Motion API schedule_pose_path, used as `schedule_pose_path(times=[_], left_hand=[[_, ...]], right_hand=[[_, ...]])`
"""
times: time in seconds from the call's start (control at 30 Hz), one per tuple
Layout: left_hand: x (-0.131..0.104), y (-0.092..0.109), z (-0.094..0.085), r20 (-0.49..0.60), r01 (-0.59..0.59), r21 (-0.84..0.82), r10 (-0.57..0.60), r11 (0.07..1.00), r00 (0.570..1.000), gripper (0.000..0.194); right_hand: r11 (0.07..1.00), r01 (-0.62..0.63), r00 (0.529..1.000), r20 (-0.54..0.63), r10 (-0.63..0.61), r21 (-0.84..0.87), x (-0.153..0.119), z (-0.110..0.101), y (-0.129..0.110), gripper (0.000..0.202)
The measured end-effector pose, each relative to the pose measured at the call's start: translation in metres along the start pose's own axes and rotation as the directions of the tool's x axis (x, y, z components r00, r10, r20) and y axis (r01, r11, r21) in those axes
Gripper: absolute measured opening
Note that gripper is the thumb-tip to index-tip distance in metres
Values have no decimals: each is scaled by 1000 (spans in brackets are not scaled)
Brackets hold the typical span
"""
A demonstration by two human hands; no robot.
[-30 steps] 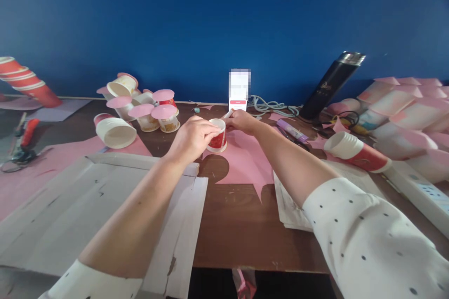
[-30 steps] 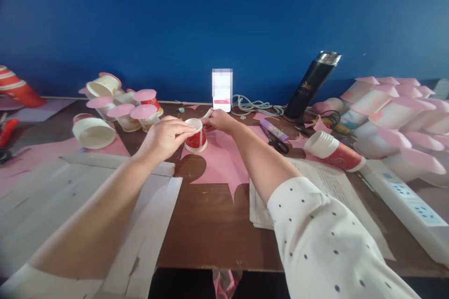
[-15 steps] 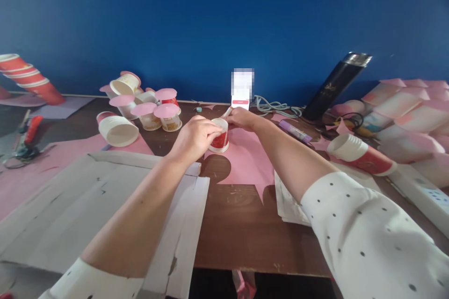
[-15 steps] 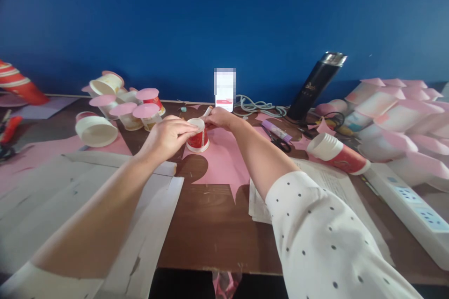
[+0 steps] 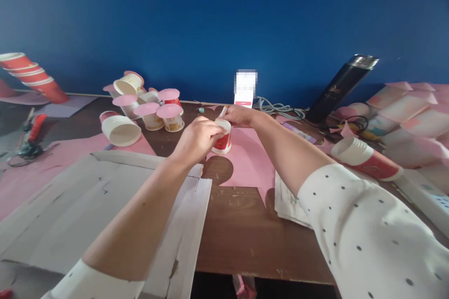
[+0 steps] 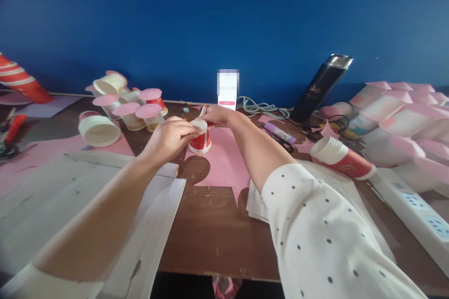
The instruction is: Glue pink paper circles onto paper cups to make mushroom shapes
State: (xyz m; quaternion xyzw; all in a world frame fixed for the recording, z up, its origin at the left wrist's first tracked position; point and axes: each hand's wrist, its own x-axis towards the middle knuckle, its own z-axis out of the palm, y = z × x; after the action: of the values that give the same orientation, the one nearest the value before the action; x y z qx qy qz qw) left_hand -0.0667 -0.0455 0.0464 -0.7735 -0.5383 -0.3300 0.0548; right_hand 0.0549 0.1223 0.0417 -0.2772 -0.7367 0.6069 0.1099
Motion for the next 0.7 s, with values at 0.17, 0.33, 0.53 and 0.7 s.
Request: schedule_pose_path(times=[0.17,0.33,0.53,0.7], left_hand=[[-1,-1,1,-14,-4,-17,3,1000,1000,29],[-1,-2,1,-11,-4,-18,3,1000,1000,25],[-1,-3,2,2,15,-21,-15,1000,1000,22],[0,-4,4,-20,8,8,-8,1000,1000,23]], right_hand=[[996,-41,999,-35,39,-84,5,0,-7,21],[993,-36,999,7,37,-112,6,4,-14,20],[964,-54,998,9,59,-261,2,11,-30,21],[909,-66,997,5,75,-412,-2,18,-45,21]])
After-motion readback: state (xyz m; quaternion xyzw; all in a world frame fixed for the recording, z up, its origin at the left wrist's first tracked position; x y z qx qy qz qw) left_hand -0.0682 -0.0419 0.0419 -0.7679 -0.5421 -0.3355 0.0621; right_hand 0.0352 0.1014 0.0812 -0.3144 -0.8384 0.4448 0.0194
